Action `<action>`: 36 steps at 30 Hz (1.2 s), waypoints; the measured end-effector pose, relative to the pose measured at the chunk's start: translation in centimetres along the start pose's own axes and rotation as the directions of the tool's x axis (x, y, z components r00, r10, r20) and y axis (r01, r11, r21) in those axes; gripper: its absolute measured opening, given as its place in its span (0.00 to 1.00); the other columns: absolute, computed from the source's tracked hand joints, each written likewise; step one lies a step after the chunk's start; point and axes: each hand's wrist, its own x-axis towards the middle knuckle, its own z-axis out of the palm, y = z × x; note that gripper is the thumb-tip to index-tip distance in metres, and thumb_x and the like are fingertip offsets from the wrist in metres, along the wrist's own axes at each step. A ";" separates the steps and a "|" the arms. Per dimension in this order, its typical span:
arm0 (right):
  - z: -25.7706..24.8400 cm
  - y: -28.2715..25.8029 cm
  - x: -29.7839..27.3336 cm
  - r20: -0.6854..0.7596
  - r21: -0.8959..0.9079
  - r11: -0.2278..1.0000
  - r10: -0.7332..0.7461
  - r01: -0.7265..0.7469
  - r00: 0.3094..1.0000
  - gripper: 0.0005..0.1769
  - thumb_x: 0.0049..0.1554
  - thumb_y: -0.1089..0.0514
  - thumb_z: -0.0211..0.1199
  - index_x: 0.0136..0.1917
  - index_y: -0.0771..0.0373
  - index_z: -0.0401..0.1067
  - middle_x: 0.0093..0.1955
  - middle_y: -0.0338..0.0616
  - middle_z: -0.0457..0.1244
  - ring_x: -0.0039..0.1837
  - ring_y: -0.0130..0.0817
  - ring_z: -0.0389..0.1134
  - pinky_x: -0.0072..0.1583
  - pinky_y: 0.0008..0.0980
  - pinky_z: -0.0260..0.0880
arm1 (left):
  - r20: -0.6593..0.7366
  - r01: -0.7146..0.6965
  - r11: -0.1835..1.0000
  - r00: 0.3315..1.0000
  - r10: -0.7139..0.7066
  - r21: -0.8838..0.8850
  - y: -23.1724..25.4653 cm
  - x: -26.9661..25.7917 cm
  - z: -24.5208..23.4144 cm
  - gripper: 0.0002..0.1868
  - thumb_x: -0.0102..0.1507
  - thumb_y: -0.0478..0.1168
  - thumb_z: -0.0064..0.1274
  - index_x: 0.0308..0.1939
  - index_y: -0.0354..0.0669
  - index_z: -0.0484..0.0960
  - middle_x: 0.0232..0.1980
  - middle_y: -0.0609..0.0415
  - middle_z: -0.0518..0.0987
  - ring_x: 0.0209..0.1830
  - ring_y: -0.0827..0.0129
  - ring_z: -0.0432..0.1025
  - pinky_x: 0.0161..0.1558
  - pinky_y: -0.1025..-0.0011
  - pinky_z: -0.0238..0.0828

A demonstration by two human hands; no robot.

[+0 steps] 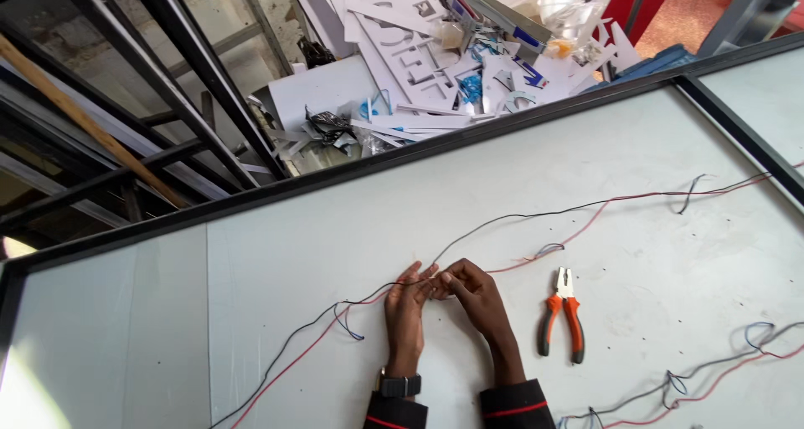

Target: The person strips insulation from several colored wires using a utility knife and pliers, then twists the exposed conductors together by hand on a white work surface. The person repeats this process for multiple wire pairs, organizing them along the surface.

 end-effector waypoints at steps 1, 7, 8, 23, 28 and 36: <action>0.4 0.0 0.3 0.008 0.002 1.000 -0.007 0.006 1.000 0.13 0.69 0.54 0.67 0.47 0.65 0.74 0.41 0.51 0.76 0.46 0.38 0.78 0.55 0.36 0.82 | 0.001 -0.010 1.000 1.000 0.010 -0.001 0.5 0.1 0.4 0.24 0.73 0.36 0.51 0.72 0.24 0.80 0.64 0.20 0.87 0.63 0.42 0.84 0.65 0.59 0.81; 0.9 -0.6 -0.1 0.015 -0.185 0.983 -0.001 0.004 1.000 0.14 0.65 0.60 0.71 0.64 0.62 0.83 0.49 0.40 0.75 0.48 0.29 0.75 0.52 0.29 0.81 | -0.045 -0.058 0.993 0.997 0.063 0.107 1.1 -0.3 0.2 0.26 0.72 0.51 0.59 0.52 0.24 0.87 0.51 0.36 0.89 0.51 0.51 0.86 0.62 0.61 0.84; 0.8 -0.3 0.0 0.034 -0.227 0.973 -0.033 0.040 0.999 0.10 0.65 0.59 0.73 0.59 0.62 0.86 0.47 0.39 0.77 0.45 0.26 0.75 0.50 0.27 0.79 | -0.028 -0.027 0.996 0.999 0.029 0.090 1.3 -0.2 0.1 0.29 0.76 0.55 0.49 0.49 0.25 0.86 0.55 0.27 0.90 0.58 0.45 0.86 0.64 0.59 0.82; -1.6 -3.3 -1.7 0.366 -0.041 0.998 0.060 -0.049 0.929 0.07 0.68 0.57 0.70 0.53 0.62 0.84 0.50 0.40 0.76 0.55 0.29 0.75 0.62 0.31 0.77 | -0.021 0.012 1.000 1.000 -0.012 0.004 2.1 0.1 -0.4 0.27 0.71 0.38 0.56 0.70 0.18 0.80 0.60 0.25 0.85 0.65 0.38 0.81 0.74 0.51 0.77; 0.1 -1.1 0.3 0.007 -0.122 0.980 -0.159 0.158 0.987 0.13 0.67 0.53 0.70 0.50 0.63 0.88 0.54 0.46 0.75 0.48 0.31 0.77 0.51 0.30 0.83 | -0.085 0.005 0.998 0.996 -0.010 -0.055 3.2 -1.2 0.6 0.25 0.69 0.35 0.59 0.64 0.14 0.81 0.61 0.21 0.86 0.63 0.36 0.83 0.72 0.56 0.78; 0.3 -2.6 0.0 -0.003 -0.480 0.867 -0.158 0.137 0.987 0.08 0.61 0.49 0.78 0.51 0.46 0.95 0.54 0.28 0.79 0.46 0.20 0.70 0.47 0.24 0.66 | -0.076 0.032 0.985 0.997 -0.020 0.169 4.7 -3.0 2.2 0.38 0.72 0.57 0.56 0.50 0.12 0.92 0.52 0.22 0.92 0.55 0.42 0.88 0.67 0.60 0.83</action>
